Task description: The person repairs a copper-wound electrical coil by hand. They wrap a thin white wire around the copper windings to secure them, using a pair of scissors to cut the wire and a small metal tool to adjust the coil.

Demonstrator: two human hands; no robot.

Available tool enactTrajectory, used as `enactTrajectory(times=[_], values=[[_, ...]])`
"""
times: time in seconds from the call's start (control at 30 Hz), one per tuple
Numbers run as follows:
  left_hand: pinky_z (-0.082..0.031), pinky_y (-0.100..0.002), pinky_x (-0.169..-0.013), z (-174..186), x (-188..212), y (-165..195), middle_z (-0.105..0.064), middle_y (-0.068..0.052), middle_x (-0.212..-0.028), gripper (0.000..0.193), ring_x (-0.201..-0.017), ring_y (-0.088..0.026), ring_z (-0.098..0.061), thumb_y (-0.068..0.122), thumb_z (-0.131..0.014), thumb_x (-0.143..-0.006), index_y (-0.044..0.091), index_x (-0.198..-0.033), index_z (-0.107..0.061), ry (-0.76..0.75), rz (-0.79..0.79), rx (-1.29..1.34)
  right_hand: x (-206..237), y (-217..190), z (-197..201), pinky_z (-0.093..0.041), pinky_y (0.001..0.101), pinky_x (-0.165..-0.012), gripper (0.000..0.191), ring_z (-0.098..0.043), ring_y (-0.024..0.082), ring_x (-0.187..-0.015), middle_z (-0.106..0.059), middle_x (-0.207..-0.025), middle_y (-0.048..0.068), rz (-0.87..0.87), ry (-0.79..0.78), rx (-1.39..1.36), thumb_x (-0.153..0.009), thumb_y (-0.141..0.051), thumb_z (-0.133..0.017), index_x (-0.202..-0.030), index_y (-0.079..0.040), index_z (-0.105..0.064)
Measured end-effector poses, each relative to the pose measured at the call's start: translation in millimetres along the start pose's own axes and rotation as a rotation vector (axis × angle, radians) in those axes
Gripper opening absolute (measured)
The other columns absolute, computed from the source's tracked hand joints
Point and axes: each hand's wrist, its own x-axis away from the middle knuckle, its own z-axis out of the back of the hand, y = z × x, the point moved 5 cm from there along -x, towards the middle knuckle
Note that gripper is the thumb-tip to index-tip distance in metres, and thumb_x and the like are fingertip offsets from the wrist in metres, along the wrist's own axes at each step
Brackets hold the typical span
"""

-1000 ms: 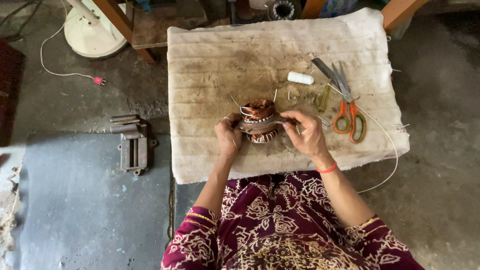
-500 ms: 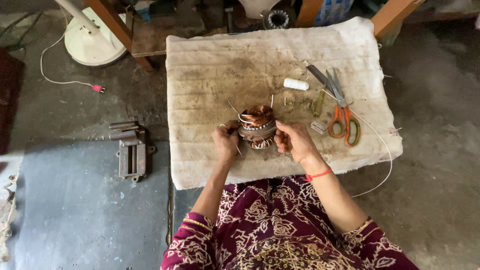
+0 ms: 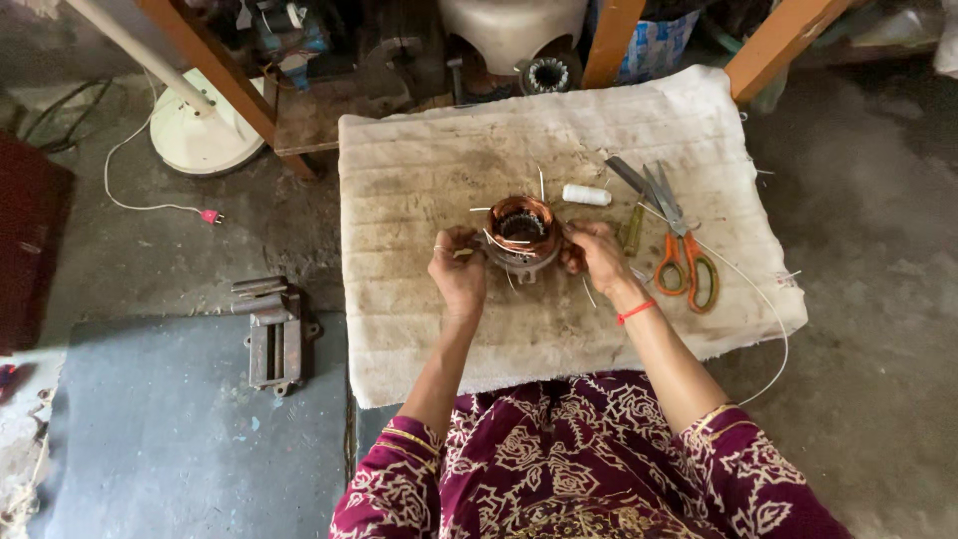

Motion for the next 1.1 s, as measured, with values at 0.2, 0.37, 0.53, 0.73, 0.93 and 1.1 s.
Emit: enactTrajectory(times=[0.2, 0.37, 0.53, 0.73, 0.93, 1.1], values=[[-0.056, -0.027, -0.077, -4, 11, -18, -0.07, -0.008, -0.111, 0.04, -0.099, -0.014, -0.067, -0.015, -0.064, -0.087, 0.003, -0.122, -0.056, 0.018, 0.022, 0.002, -7, 14, 8, -0.042, 0.0266, -0.045, 0.019, -0.054, 0.011, -0.051, -0.061, -0.066, 0.002, 0.039, 0.002, -0.014, -0.101, -0.019, -0.06, -0.088, -0.006, -0.064], [-0.055, -0.028, -0.071, -2, 10, -21, -0.068, -0.011, -0.107, 0.057, -0.085, -0.018, -0.066, -0.013, -0.057, -0.079, 0.003, -0.133, -0.05, -0.006, 0.057, -0.158, -5, 23, 16, -0.04, 0.0274, -0.044, 0.028, -0.052, 0.009, -0.049, -0.06, -0.066, 0.0, 0.104, 0.094, 0.144, -0.102, -0.028, -0.054, -0.089, -0.007, -0.065], [-0.056, -0.033, -0.075, -4, 10, -15, -0.068, -0.016, -0.102, 0.048, -0.088, -0.026, -0.069, -0.009, -0.054, -0.086, 0.0, -0.132, -0.049, -0.036, -0.078, -0.272, 13, 24, 14, -0.039, 0.0276, -0.049, 0.057, -0.051, 0.009, -0.052, -0.055, -0.061, 0.0, 0.342, 0.278, 0.45, -0.113, -0.049, -0.044, -0.079, -0.005, -0.06], [-0.057, -0.037, -0.081, -7, 12, -20, -0.068, -0.018, -0.102, 0.044, -0.089, -0.026, -0.07, -0.006, -0.051, -0.091, -0.001, -0.134, -0.048, -0.056, -0.044, -0.287, 15, 28, 14, -0.038, 0.0275, -0.05, 0.053, -0.049, 0.009, -0.053, -0.052, -0.062, -0.001, 0.391, 0.33, 0.469, -0.111, -0.048, -0.041, -0.088, -0.005, -0.06], [-0.055, -0.037, -0.086, -9, 11, -19, -0.068, -0.018, -0.102, 0.042, -0.092, -0.028, -0.068, -0.006, -0.05, -0.093, -0.001, -0.135, -0.048, -0.062, -0.08, -0.343, 10, 43, 22, -0.039, 0.0269, -0.051, 0.046, -0.049, 0.008, -0.052, -0.054, -0.06, -0.001, 0.318, 0.35, 0.523, -0.111, -0.042, -0.042, -0.09, -0.006, -0.062], [-0.056, -0.037, -0.086, -9, 13, -17, -0.068, -0.018, -0.102, 0.052, -0.092, -0.029, -0.068, -0.009, -0.048, -0.084, -0.001, -0.135, -0.048, -0.045, -0.072, -0.357, 6, 45, 22, -0.038, 0.0277, -0.051, 0.044, -0.048, 0.009, -0.052, -0.052, -0.058, -0.002, 0.256, 0.333, 0.476, -0.112, -0.039, -0.043, -0.089, -0.006, -0.061]])
